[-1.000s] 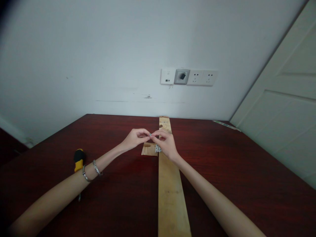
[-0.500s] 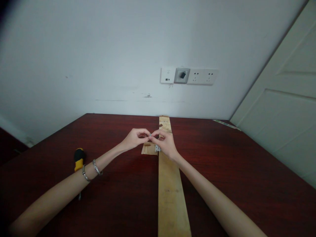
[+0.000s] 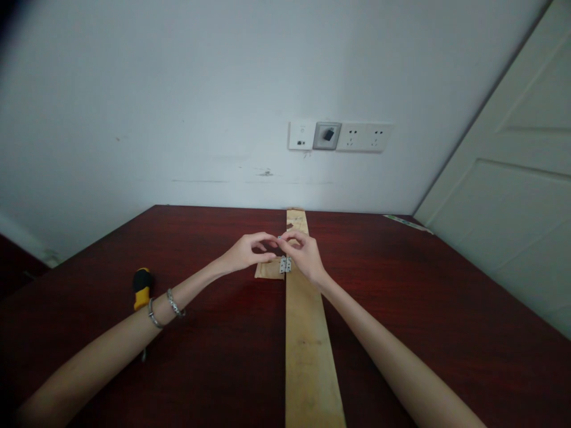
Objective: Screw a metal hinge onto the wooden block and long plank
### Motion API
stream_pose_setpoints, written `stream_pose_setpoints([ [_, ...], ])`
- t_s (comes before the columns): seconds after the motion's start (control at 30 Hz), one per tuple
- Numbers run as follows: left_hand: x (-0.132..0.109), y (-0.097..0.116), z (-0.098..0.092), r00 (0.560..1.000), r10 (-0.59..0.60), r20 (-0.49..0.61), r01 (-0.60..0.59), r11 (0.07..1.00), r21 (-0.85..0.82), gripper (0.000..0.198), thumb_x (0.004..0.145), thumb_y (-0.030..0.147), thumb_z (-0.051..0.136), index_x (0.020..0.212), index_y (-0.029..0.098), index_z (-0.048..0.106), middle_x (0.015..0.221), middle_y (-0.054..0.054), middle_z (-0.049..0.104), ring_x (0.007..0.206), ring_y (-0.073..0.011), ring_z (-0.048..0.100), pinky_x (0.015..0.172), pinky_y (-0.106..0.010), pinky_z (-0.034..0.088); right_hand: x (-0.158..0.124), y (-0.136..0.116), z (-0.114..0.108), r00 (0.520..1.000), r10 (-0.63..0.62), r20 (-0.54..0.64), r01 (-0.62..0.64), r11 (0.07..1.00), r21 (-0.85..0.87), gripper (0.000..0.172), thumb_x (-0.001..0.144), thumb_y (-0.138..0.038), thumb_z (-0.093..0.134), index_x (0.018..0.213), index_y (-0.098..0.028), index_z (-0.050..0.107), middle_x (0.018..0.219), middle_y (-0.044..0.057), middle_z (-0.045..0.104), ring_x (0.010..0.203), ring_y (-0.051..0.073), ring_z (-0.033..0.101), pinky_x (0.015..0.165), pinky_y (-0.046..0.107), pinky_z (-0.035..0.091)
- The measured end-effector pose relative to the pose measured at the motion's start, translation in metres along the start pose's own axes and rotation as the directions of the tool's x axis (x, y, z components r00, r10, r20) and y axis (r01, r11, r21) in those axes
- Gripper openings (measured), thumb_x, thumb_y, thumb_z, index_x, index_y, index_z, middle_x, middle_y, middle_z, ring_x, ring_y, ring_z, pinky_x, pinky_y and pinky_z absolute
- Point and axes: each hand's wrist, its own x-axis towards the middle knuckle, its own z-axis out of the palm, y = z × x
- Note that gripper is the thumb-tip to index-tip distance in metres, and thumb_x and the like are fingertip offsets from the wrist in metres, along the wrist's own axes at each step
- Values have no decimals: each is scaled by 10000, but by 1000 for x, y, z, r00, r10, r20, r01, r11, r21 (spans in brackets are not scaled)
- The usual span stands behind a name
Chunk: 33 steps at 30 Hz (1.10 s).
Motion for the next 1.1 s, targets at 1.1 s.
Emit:
stream_pose_setpoints([
  [1.1, -7, -25, 4, 917, -232, 323, 46, 869, 493, 827, 746, 377, 722, 1412, 112, 308, 1328, -196, 513, 1202, -324, 512, 961, -380, 419, -18, 40, -14, 986, 109, 129, -80, 975, -209, 165, 711, -350, 671, 734, -194, 721, 786, 46, 708, 694, 175, 617, 643, 299, 479],
])
